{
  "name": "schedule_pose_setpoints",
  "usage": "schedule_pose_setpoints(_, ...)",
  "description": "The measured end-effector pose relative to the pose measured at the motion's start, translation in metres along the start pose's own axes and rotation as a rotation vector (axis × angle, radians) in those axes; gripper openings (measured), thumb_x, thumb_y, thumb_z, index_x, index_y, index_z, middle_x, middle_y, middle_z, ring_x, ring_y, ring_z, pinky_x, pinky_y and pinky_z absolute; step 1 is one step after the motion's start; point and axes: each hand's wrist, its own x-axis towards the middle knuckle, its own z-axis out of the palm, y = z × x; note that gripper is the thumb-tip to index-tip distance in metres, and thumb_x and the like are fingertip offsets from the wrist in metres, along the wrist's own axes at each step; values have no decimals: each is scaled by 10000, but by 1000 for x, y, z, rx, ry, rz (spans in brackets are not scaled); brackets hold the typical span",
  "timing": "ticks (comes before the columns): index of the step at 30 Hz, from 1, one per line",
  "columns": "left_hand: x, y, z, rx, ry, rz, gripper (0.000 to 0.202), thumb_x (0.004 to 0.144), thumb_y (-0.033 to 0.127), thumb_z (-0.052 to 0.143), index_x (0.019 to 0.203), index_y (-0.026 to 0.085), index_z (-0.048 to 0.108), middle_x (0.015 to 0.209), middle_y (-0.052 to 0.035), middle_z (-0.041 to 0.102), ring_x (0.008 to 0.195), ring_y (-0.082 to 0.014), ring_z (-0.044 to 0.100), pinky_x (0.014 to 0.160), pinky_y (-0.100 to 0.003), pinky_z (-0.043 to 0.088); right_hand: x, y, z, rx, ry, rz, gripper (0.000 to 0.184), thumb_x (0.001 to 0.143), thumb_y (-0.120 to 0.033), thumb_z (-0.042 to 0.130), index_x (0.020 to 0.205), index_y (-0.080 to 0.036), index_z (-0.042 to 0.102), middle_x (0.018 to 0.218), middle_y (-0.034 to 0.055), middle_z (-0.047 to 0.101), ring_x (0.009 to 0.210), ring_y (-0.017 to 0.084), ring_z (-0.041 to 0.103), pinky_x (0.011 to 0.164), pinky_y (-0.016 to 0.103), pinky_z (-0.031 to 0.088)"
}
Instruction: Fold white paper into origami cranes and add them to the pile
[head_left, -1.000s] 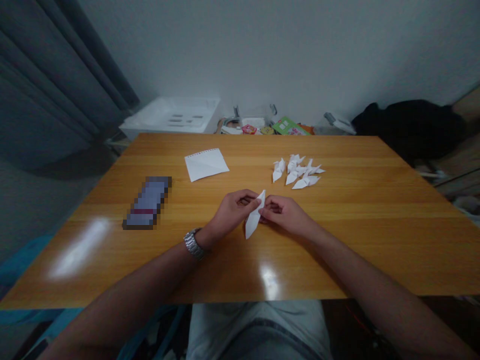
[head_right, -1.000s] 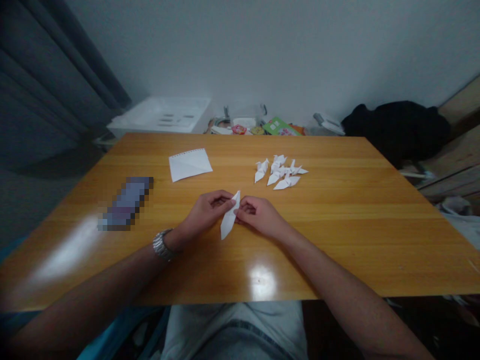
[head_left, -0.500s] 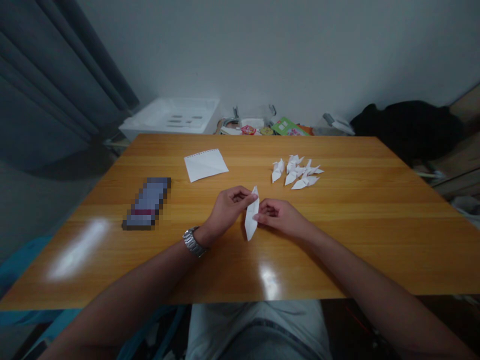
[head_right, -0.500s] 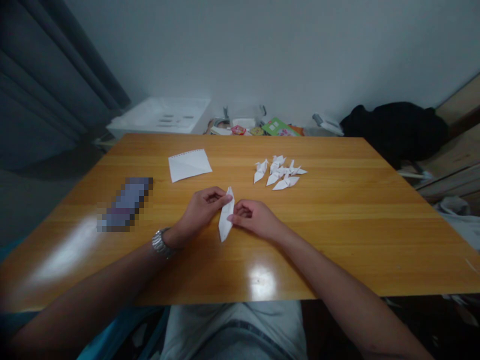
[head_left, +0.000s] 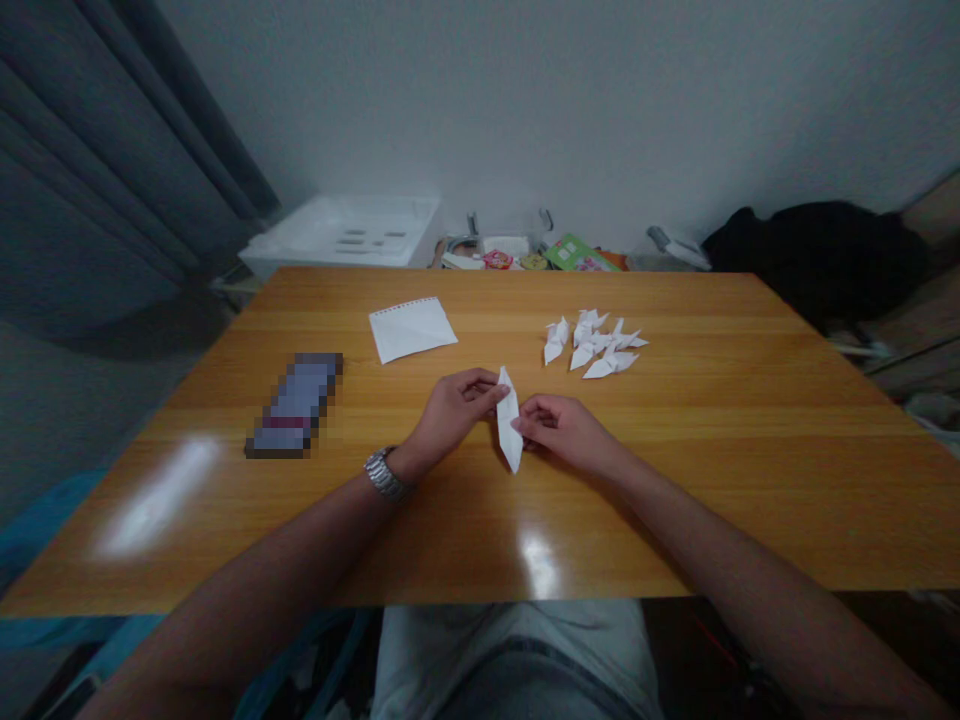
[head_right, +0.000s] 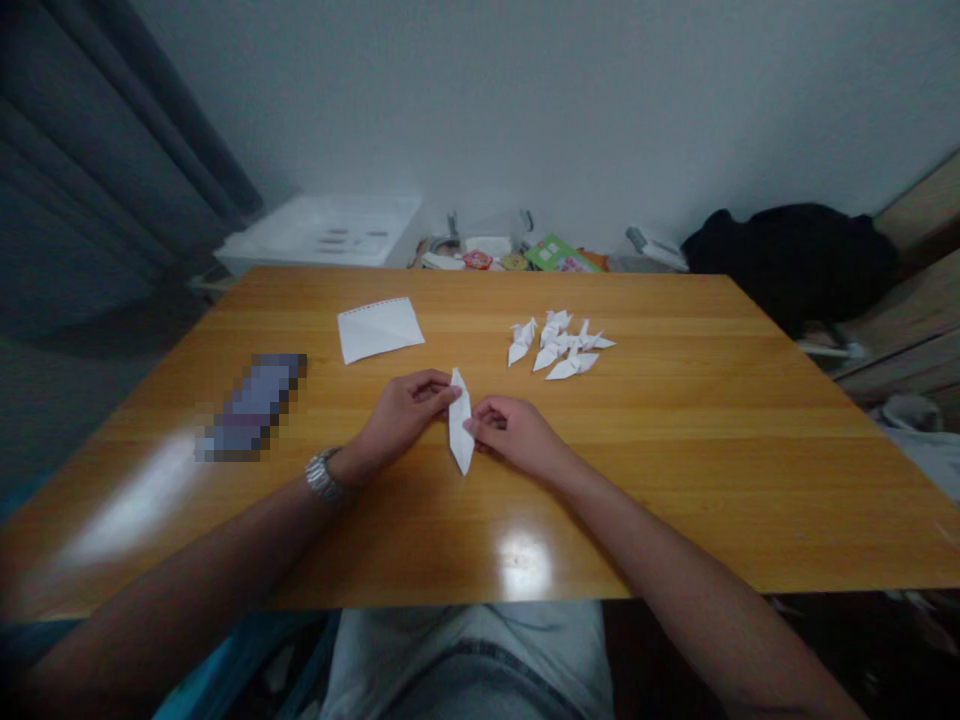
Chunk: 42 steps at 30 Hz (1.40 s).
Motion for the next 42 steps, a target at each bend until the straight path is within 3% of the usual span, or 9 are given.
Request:
schedule_pose_setpoints(5, 3, -6, -3, 6, 10, -28, 298, 826, 418, 758, 915, 141, 695, 831, -49, 739, 741, -162, 706, 693, -284, 614, -1, -5, -4, -328, 123, -161, 186, 864, -359, 730, 906, -191, 661, 821, 13, 684, 709, 156, 607, 663, 281, 493)
schedule_pose_setpoints(7, 5, -9, -4, 26, 8, -32, 279, 830, 406, 752, 905, 146, 687, 820, -44, 735, 734, -161, 707, 689, -288, 615, 1, -5, -9, -476, 150, -306, 156, 876, -326, 734, 928, -192, 673, 875, 34, 686, 783, 179, 627, 727, 313, 522)
schedule_pose_setpoints(11, 9, -12, -6, 170, -6, 40, 221, 863, 371, 720, 873, 152, 693, 806, -41, 747, 720, -154, 700, 668, -260, 581, 4, -3, -19, -710, 22, -659, 207, 950, -296, 666, 1126, -199, 713, 1200, 126, 689, 1130, 257, 627, 987, 444, 511)
schedule_pose_setpoints(14, 11, -11, -8, 358, 17, 96, 191, 889, 348, 691, 860, 161, 710, 812, -36, 758, 722, -152, 697, 657, -243, 540, 3, -1, -22, -843, -118, -760, 263, 986, -295, 610, 1212, -203, 709, 1328, 145, 661, 1255, 285, 593, 1065, 499, 486)
schedule_pose_setpoints(22, 14, -11, -12, 732, 30, 180, 167, 914, 335, 675, 909, 178, 732, 824, -26, 738, 739, -167, 675, 673, -269, 495, -2, 4, -20, -961, -302, -681, 458, 1001, -332, 587, 1431, -176, 574, 1534, 165, 511, 1427, 277, 484, 1171, 469, 433)
schedule_pose_setpoints(27, 14, -11, -16, 886, 31, 312, 290, 931, 273, 663, 1204, 179, 689, 1055, -71, 702, 929, -197, 674, 843, -318, 543, -2, 5, -24, -966, -326, -636, 499, 1002, -374, 586, 1465, -194, 545, 1571, 153, 461, 1451, 276, 452, 1188, 472, 412)
schedule_pose_setpoints(31, 11, -3, -25, 1014, -96, 480, 270, 989, 185, 531, 1185, 202, 717, 1256, -93, 672, 1140, -225, 640, 1005, -374, 519, 0, 6, -27, -981, -314, -592, 503, 1006, -385, 573, 1463, -177, 550, 1579, 161, 443, 1448, 292, 454, 1193, 491, 398)
schedule_pose_setpoints(35, 5, 2, -30, 1149, -349, 563, 377, 985, 154, 502, 1332, 190, 647, 1369, -101, 649, 1253, -249, 606, 1083, -428, 479, 0, 7, -28, -983, -297, -589, 527, 999, -388, 586, 1475, -169, 535, 1571, 170, 448, 1461, 293, 434, 1200, 491, 386)
schedule_pose_setpoints(42, 0, 4, -32, 1261, -372, 550, 437, 1011, 158, 442, 1427, 181, 573, 1487, -81, 568, 1376, -236, 518, 1173, -424, 379, -4, 8, -27, -1027, -313, -589, 543, 1029, -410, 521, 1505, -149, 491, 1600, 180, 396, 1492, 284, 382, 1219, 494, 349)
